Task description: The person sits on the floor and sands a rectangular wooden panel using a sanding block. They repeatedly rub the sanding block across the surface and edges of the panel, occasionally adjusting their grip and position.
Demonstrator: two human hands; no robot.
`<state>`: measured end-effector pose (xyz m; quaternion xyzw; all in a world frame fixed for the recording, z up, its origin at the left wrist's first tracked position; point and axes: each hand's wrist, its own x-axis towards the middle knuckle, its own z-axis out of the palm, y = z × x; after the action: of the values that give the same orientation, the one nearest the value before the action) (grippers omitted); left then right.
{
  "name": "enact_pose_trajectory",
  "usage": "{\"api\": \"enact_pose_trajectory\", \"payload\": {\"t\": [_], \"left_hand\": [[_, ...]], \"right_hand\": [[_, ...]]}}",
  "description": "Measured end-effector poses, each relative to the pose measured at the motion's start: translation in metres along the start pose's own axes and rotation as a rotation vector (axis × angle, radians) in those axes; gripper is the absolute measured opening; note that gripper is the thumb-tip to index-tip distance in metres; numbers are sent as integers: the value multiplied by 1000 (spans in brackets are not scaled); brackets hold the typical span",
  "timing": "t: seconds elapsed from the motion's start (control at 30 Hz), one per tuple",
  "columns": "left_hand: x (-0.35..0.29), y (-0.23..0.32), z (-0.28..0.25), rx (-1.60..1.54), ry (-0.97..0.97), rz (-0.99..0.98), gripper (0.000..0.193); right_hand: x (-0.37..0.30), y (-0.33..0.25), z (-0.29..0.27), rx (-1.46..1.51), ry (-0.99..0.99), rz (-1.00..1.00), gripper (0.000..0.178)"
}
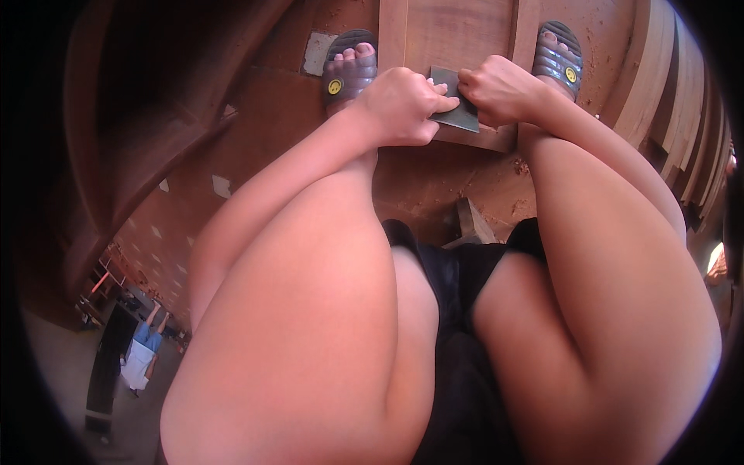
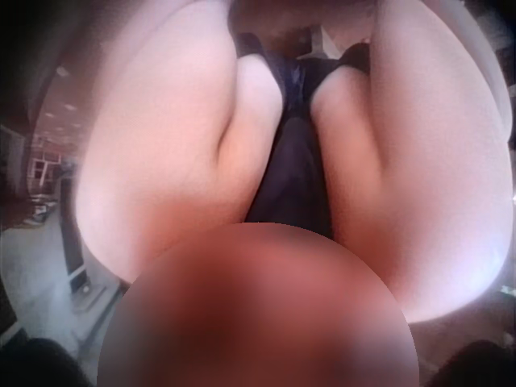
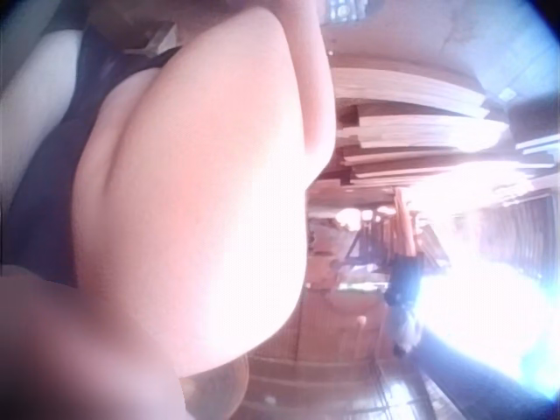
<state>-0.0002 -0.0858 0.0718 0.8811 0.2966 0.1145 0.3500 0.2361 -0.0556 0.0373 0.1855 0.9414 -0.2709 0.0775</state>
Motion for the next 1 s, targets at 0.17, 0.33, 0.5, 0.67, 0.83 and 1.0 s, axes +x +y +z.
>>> {"api": "enact_pose_trajectory", "payload": {"t": [0.17, 0.33, 0.5, 0.67, 0.83, 1.0], "left_hand": [[-4, 4, 2, -168, -41, 8, 37], [-3, 5, 7, -449, -99, -155, 18], [28, -19, 22, -327, 199, -40, 17], [69, -24, -38, -195, 264, -135, 23], [121, -52, -51, -29, 504, 27, 29], [79, -96, 30, 560, 437, 210, 38]], "right_hand": [[1, -7, 4, 79, -44, -86, 23], [-6, -7, 11, 325, -107, -152, 19], [-8, 8, -8, 419, -13, 56, 22], [-2, 63, -55, 307, 241, 320, 20], [5, 86, -102, -115, 446, 420, 14], [23, 89, -1, -526, 460, 380, 22]]}}
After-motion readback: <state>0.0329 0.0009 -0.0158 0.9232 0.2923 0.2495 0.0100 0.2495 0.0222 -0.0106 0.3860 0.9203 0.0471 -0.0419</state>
